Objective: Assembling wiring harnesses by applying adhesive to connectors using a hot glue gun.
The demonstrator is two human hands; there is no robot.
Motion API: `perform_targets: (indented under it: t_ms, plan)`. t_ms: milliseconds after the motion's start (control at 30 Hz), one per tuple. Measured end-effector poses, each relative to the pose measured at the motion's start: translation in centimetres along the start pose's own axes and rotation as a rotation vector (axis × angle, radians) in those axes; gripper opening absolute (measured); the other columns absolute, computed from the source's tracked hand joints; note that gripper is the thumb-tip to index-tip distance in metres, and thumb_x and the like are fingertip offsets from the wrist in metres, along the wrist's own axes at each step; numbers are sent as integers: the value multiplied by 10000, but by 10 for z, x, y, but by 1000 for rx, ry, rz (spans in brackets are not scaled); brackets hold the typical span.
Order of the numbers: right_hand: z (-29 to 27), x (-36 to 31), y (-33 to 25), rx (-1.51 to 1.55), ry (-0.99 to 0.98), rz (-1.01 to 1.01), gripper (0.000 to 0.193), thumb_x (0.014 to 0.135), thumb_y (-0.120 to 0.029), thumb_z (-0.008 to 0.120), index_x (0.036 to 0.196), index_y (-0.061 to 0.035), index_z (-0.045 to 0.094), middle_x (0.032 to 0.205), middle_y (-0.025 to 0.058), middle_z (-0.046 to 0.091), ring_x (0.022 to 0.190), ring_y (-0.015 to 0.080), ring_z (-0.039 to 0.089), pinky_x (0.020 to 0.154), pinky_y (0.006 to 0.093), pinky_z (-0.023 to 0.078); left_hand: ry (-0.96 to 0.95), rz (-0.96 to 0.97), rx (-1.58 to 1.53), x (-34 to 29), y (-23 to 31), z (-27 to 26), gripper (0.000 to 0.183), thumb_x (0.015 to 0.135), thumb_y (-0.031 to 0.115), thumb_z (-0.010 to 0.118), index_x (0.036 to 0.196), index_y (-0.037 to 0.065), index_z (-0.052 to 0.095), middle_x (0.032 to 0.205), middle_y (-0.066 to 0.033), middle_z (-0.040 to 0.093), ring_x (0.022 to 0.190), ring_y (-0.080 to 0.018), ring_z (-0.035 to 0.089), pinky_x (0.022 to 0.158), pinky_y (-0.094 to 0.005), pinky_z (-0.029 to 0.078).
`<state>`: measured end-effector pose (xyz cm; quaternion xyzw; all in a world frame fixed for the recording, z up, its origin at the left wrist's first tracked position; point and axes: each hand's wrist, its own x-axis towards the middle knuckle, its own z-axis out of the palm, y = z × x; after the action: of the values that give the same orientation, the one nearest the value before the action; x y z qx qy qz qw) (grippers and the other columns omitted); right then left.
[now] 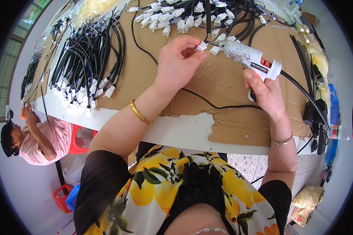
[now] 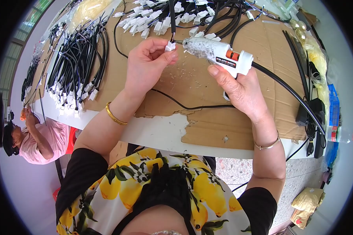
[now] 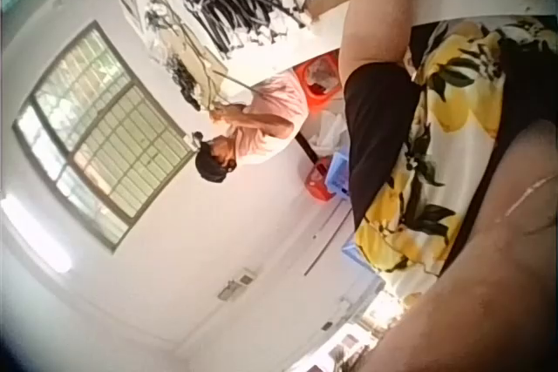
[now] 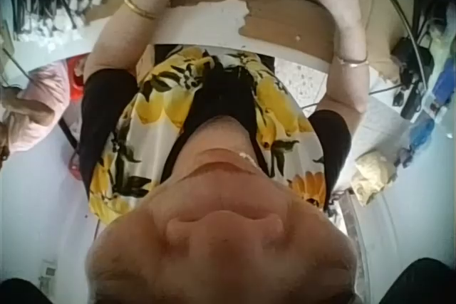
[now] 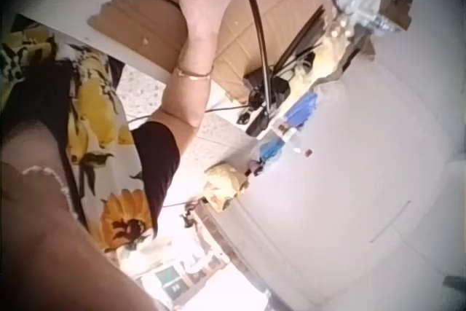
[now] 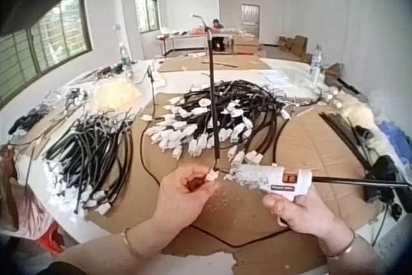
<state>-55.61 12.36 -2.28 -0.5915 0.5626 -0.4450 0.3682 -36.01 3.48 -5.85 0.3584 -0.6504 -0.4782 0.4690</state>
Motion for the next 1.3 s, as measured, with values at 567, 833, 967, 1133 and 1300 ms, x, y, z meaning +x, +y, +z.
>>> perform_targets:
  t_ms: [567, 833, 967, 1133, 1300]
  plan:
    - [0, 0, 2, 54, 26, -5, 265, 822, -305, 590, 805, -49, 525, 604, -21, 477, 559, 58, 425, 496, 207, 333, -18, -24, -227, 1, 1, 2, 101, 784, -11, 588, 881, -22, 564, 759, -56, 625, 680, -88, 597, 602, -206, 486]
    - [-2, 2, 2, 62, 18, -28, 294, 822, -337, 582, 782, -53, 515, 608, -23, 467, 551, 58, 417, 497, 209, 332, -46, -28, -245, 0, 4, 2, 113, 801, -28, 555, 913, -48, 559, 818, -83, 625, 707, -133, 615, 653, -246, 525]
    - [-1, 2, 0, 99, 27, -13, 296, 818, -338, 585, 768, -58, 506, 605, -25, 465, 551, 56, 416, 495, 211, 332, -77, -36, -232, 0, 3, 1, 155, 823, -27, 524, 974, -47, 555, 924, -118, 624, 765, -169, 621, 695, -278, 526]
    - [-4, 2, 3, 140, -33, 17, 318, 815, -363, 587, 724, -74, 491, 600, -27, 459, 545, 54, 408, 490, 209, 327, -100, -60, -247, 1, 3, 1, 167, 827, -26, 512, 985, -51, 560, 920, -119, 623, 776, -179, 622, 710, -280, 523]
    - [-5, 2, -3, 92, -32, 9, 331, 816, -386, 578, 716, -83, 490, 582, -29, 446, 542, 54, 405, 484, 204, 316, -134, -88, -272, 2, 4, -1, 191, 838, -19, 494, 1014, -56, 555, 950, -126, 615, 807, -188, 619, 731, -285, 519]
